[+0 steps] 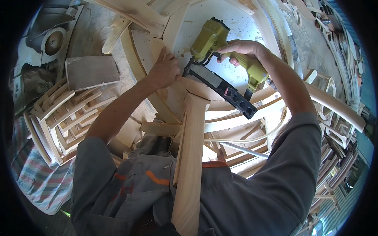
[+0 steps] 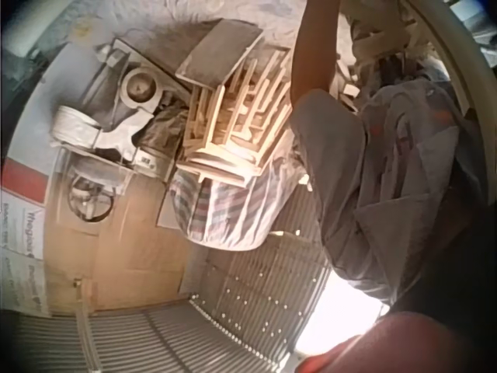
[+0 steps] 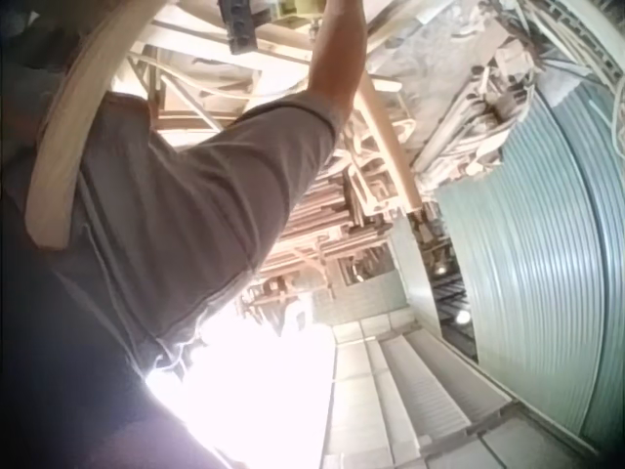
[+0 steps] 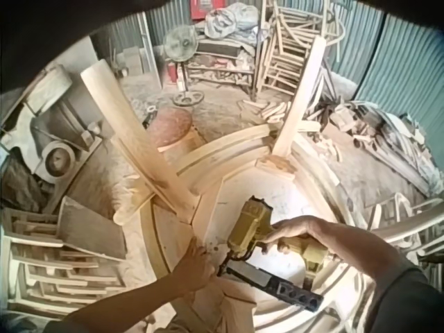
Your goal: Assembling a circular wooden stool or table base using a pneumatic nail gun and a measuring tape.
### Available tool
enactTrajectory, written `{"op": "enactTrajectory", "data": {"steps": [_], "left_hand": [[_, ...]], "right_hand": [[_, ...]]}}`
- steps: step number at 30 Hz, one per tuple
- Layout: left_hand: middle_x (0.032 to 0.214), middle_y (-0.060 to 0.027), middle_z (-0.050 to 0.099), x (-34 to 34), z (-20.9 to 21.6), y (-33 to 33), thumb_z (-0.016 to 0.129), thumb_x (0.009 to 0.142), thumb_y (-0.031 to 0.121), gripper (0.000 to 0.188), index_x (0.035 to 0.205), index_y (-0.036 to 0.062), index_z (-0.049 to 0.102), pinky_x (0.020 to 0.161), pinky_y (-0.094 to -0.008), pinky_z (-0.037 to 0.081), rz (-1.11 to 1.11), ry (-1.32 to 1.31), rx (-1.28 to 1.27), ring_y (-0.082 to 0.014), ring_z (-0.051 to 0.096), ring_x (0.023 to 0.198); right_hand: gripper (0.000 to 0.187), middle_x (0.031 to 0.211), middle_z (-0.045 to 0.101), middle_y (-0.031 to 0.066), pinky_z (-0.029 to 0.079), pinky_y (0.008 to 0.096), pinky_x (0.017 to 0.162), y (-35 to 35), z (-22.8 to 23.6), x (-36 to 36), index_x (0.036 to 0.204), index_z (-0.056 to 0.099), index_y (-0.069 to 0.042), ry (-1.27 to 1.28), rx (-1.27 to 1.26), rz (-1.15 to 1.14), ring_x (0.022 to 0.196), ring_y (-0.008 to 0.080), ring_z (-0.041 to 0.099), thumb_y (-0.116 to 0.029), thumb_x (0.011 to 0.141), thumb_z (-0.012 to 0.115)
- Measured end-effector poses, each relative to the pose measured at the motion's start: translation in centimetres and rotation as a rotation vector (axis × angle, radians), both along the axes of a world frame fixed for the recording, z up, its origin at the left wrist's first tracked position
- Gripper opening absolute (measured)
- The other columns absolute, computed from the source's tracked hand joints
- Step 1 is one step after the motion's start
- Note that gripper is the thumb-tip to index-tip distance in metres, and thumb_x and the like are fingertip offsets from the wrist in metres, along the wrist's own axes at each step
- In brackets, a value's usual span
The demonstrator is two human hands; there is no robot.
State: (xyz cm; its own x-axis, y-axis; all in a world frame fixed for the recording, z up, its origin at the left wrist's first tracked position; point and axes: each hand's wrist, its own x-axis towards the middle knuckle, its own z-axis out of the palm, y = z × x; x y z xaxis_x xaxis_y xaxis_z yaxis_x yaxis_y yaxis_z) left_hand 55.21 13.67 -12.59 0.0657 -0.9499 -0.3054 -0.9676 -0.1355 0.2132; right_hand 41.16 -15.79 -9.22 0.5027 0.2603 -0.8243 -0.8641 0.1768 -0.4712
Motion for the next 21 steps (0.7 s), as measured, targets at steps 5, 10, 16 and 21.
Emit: {"op": "enactTrajectory", "data": {"steps": [5, 10, 16, 21], "left_hand": [[0.116, -0.0103, 0.061, 0.1, 0.1, 3.0, 0.069, 0.081, 0.033, 0.033, 0.106, 0.0114, 0.073, 0.118, -0.0586, 0.019, -0.032, -0.026, -0.317, -0.0301, 0.043, 0.130], [0.136, -0.0238, 0.052, -5.1, 12.9, 8.8, 0.072, 0.084, 0.046, 0.072, 0.134, -0.0024, 0.052, 0.103, -0.0444, 0.045, 0.337, 1.017, -0.527, -0.0395, 0.055, 0.123], [0.128, -0.0251, 0.055, -16.3, 17.2, 10.4, 0.070, 0.091, 0.038, 0.060, 0.131, 0.0016, 0.043, 0.108, -0.0592, 0.038, 0.289, 1.000, -0.903, -0.0406, 0.057, 0.119], [0.113, -0.0186, 0.059, -17.9, 18.3, 8.0, 0.074, 0.088, 0.014, 0.054, 0.129, 0.0085, 0.039, 0.103, -0.0585, 0.045, 0.366, 0.869, -0.990, -0.0352, 0.062, 0.106]], "right_hand": [[0.047, 0.101, 0.068, 0.0109, 0.046, 0.0227, 0.048, 0.0, 1.4, -2.9, 0.128, 0.050, -0.006, -0.103, -0.070, -0.050, 0.054, 0.0077, 0.050, -0.034, 0.093, 0.067], [0.048, 0.102, 0.070, 0.0123, 0.049, 0.0245, 0.049, -0.3, 0.5, -6.4, 0.125, 0.053, -0.005, -0.095, -0.148, -0.128, 0.057, 0.0086, 0.054, -0.037, 0.093, 0.067], [0.051, 0.100, 0.070, 0.0089, 0.049, 0.0237, 0.050, -0.1, 0.7, -7.9, 0.125, 0.054, -0.004, -0.241, -0.115, -0.224, 0.058, 0.0082, 0.053, -0.040, 0.092, 0.067], [0.050, 0.097, 0.069, 0.0078, 0.047, 0.0217, 0.048, 0.1, 0.4, -7.6, 0.124, 0.055, -0.007, -0.295, -0.084, -0.202, 0.055, 0.0070, 0.052, -0.043, 0.092, 0.067]]}}
